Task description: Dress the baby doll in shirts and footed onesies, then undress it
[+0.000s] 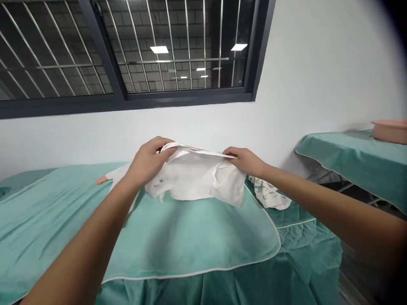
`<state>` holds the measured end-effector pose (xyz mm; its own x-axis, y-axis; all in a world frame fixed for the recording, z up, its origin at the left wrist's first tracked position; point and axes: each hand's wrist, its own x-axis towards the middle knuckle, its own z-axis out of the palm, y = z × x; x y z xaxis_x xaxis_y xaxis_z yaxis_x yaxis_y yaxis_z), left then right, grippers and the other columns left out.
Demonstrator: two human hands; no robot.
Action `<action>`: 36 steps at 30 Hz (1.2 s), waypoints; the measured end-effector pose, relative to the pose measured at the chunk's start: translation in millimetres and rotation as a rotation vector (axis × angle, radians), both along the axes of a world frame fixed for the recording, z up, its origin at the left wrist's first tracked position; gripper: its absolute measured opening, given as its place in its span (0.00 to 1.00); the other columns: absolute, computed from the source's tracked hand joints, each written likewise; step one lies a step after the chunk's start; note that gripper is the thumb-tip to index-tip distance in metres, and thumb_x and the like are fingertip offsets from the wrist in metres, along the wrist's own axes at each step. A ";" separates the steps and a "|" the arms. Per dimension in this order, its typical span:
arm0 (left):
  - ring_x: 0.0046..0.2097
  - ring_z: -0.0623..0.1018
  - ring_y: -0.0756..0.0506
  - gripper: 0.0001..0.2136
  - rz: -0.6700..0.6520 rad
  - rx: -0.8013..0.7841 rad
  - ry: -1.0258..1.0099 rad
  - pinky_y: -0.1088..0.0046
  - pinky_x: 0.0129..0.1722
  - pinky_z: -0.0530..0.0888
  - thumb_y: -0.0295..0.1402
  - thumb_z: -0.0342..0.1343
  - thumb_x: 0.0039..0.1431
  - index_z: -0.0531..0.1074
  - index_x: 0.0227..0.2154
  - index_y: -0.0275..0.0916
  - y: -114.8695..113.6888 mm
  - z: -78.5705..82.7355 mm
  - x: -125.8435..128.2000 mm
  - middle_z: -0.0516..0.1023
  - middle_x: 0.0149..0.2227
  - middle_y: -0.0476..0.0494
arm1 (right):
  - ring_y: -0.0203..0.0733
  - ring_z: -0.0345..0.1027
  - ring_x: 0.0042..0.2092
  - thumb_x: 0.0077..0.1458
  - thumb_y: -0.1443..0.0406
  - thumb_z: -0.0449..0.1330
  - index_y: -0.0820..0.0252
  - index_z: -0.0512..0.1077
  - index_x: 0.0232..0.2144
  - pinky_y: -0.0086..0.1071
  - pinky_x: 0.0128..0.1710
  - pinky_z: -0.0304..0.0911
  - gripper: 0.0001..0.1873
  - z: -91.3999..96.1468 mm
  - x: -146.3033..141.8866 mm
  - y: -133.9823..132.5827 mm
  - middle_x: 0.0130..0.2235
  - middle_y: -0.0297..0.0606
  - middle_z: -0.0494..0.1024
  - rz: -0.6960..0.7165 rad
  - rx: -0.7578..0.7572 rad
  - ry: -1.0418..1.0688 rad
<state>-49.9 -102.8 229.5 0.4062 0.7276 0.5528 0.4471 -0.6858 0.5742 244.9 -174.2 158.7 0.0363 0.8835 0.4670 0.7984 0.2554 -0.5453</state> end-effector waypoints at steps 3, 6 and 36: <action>0.43 0.75 0.43 0.13 0.042 0.062 0.035 0.69 0.46 0.68 0.42 0.51 0.60 0.77 0.37 0.42 -0.6 -11.6 -6.9 0.79 0.42 0.46 | 0.42 0.69 0.42 0.56 0.61 0.56 0.52 0.76 0.40 0.35 0.45 0.61 0.11 1.0 6.3 -16.8 0.41 0.33 0.79 -0.026 -0.015 0.027; 0.42 0.74 0.42 0.14 0.106 0.041 0.059 0.67 0.47 0.68 0.42 0.48 0.62 0.76 0.37 0.42 -3.9 -21.4 -10.2 0.79 0.37 0.47 | 0.43 0.70 0.44 0.56 0.59 0.58 0.53 0.77 0.39 0.36 0.46 0.62 0.11 3.8 12.7 -31.9 0.42 0.34 0.80 -0.027 -0.039 0.120; 0.64 0.61 0.29 0.10 0.163 -0.422 -0.062 0.49 0.65 0.48 0.27 0.53 0.54 0.71 0.40 0.39 31.2 -243.6 68.6 0.70 0.54 0.27 | 0.59 0.64 0.53 0.60 0.59 0.53 0.62 0.70 0.48 0.48 0.51 0.60 0.18 -173.4 -56.2 45.7 0.51 0.53 0.72 -0.526 -0.362 -0.299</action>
